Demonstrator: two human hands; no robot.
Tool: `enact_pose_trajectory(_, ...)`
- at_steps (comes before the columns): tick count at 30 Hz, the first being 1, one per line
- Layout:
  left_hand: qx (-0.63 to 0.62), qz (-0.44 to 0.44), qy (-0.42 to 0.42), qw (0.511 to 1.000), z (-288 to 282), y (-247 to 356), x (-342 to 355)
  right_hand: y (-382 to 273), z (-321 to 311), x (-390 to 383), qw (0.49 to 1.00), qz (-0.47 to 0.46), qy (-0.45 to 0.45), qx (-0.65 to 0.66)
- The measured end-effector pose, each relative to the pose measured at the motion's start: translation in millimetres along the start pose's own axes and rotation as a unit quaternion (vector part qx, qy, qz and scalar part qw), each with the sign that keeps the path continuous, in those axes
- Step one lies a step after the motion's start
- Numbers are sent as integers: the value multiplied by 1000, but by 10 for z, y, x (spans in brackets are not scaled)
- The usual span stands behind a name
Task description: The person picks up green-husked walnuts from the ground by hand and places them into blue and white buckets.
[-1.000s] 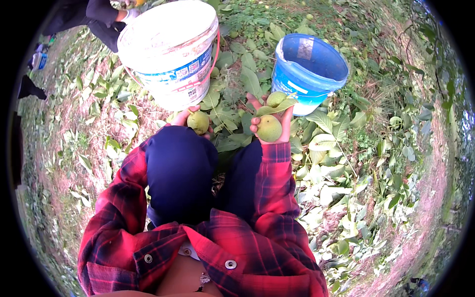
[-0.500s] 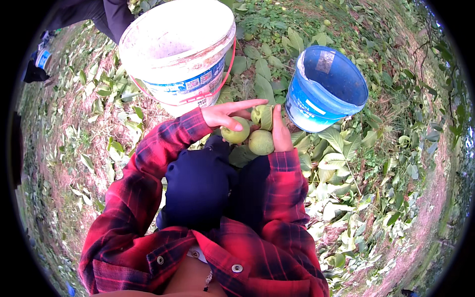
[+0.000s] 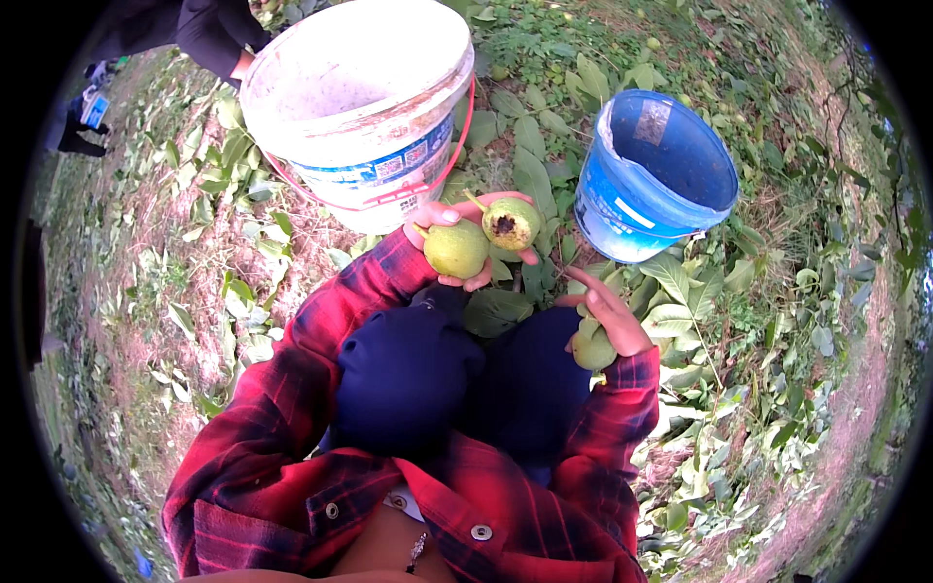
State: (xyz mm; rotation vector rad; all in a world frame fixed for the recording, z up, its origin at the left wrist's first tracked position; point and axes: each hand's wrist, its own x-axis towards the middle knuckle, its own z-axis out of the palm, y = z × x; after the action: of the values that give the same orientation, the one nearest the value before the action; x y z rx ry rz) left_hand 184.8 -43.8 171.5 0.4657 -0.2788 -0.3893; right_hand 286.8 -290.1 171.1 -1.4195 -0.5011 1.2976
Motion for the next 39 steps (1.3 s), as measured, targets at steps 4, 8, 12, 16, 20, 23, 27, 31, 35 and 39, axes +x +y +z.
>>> enact_pose_trajectory(4, -93, 165, -16, 982, 392, 431, -76, 405, -165, -189, 998, 43, 44, -17)
enact_pose_trajectory(8, 56, 355, 153, 921, 712, 1086, -235, 631, -336, -261, 962, 9, 198, -185)
enact_pose_trajectory(12, 126, 244, 316, 908, 695, 860, -157, 652, -528, -301, 948, -59, 292, -117)
enact_pose_trajectory(16, -19, 124, 147, 981, 517, 774, 68, 7, -383, -212, 928, -178, 172, 280)
enact_pose_trajectory(20, 35, 101, 257, 961, 568, 675, 1209, -601, -963, 153, 822, -295, 238, 426)
enact_pose_trajectory(23, 157, 107, 317, 929, 543, 712, 1955, -1149, -1178, 432, 799, -313, 402, 319)
enact_pose_trajectory(27, 371, 66, 345, 860, 155, 583, 1757, -942, -1183, 337, 765, -309, 546, -146)
enact_pose_trajectory(31, 463, -58, 211, 859, -703, 240, 676, -218, -543, 390, 913, -224, 337, -45)
enact_pose_trajectory(35, 795, -106, 280, 527, -1661, -459, -184, 697, -376, 1445, 944, -143, 184, -231)
enact_pose_trajectory(39, 873, -284, 201, 342, -2083, -970, -697, 1554, -355, 2199, 866, -131, 164, -454)
